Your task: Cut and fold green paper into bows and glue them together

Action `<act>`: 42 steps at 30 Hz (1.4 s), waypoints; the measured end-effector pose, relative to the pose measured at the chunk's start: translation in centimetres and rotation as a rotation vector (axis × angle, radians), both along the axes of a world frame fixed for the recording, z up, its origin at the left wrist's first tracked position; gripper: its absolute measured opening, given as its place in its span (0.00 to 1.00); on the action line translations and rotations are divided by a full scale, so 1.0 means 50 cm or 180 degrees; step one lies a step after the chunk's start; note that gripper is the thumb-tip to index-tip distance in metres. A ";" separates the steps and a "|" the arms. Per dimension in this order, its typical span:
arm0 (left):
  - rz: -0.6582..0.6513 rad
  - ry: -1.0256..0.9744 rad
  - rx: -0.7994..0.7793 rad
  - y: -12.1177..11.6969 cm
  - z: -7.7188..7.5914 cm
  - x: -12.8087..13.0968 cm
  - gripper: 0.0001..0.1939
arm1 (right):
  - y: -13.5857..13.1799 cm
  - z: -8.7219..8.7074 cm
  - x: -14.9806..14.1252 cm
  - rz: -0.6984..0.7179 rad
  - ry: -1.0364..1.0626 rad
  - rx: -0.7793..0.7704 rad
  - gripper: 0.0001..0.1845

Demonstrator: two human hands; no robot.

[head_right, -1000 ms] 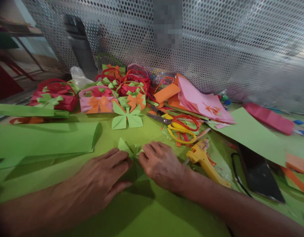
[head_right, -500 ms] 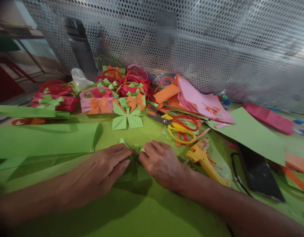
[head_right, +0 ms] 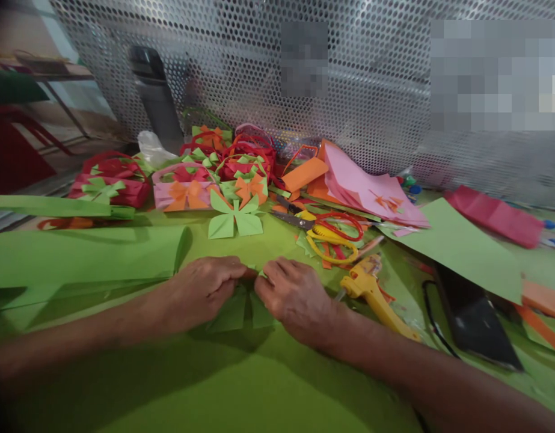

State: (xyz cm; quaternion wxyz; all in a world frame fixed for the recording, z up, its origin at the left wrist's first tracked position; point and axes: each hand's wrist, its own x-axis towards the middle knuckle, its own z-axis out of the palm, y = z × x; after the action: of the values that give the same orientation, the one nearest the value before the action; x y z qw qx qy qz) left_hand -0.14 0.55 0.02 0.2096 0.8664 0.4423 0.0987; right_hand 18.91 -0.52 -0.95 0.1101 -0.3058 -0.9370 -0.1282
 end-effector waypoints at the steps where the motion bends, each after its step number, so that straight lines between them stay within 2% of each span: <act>1: 0.0005 0.0013 -0.0025 0.002 -0.001 0.000 0.18 | 0.000 0.000 0.001 0.0004 0.0000 0.0004 0.08; 9: 0.0011 0.0146 0.0021 0.009 -0.008 0.006 0.21 | -0.001 -0.004 0.001 -0.0085 -0.0059 -0.0152 0.08; 11: 0.0032 0.0123 -0.0013 0.008 -0.008 0.006 0.21 | -0.001 0.010 0.004 -0.0186 -0.0033 -0.0307 0.10; 14: -0.0041 0.0060 -0.0041 0.006 -0.009 0.001 0.22 | 0.000 0.049 0.016 -0.0528 0.0092 -0.0508 0.13; 17: -0.0097 0.0047 -0.0028 0.005 -0.009 -0.002 0.22 | 0.007 0.082 0.032 -0.0926 0.0176 -0.0758 0.05; 20: 0.0041 0.0084 -0.0076 0.005 -0.006 0.000 0.21 | 0.010 0.084 0.047 -0.0991 -0.0140 -0.1299 0.04; 22: 0.0071 0.0115 -0.0093 0.004 -0.003 0.004 0.21 | 0.003 0.074 0.057 -0.0835 -0.0396 -0.1417 0.05; 24: 0.0070 0.0112 -0.0075 0.003 -0.001 0.006 0.21 | -0.011 0.063 0.067 -0.0481 -0.0591 -0.1120 0.05; 26: 0.0061 0.0088 -0.0068 0.003 -0.001 0.007 0.21 | -0.031 0.055 0.075 0.0027 -0.0795 -0.0609 0.04; 28: 0.0045 0.0055 -0.0056 0.003 -0.003 0.006 0.21 | -0.049 0.049 0.079 0.0505 -0.0993 -0.0160 0.08; 31: 0.0059 0.0101 -0.0092 0.005 -0.007 0.006 0.21 | -0.062 0.043 0.078 0.0886 -0.1173 0.0254 0.11; 35: 0.0091 0.0132 -0.0100 0.006 -0.008 0.007 0.21 | -0.049 0.037 0.075 0.1005 -0.1332 0.0554 0.13; 38: 0.0072 0.0108 -0.0066 0.004 -0.006 0.008 0.20 | -0.029 0.030 0.079 0.0894 -0.1103 0.0636 0.15; 40: 0.0078 0.0119 -0.0031 0.002 -0.004 0.008 0.20 | -0.019 0.023 0.081 0.0743 -0.0844 0.0535 0.15; 42: 0.0094 0.0138 -0.0005 0.000 -0.002 0.007 0.20 | -0.013 0.018 0.080 0.0515 -0.0596 0.0171 0.14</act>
State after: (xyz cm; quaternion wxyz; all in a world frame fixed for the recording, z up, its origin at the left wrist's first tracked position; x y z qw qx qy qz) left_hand 0.22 0.53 -0.07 0.1992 0.8616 0.4596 0.0826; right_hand 22.91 -1.18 -0.06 0.0403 -0.2128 -0.9610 -0.1720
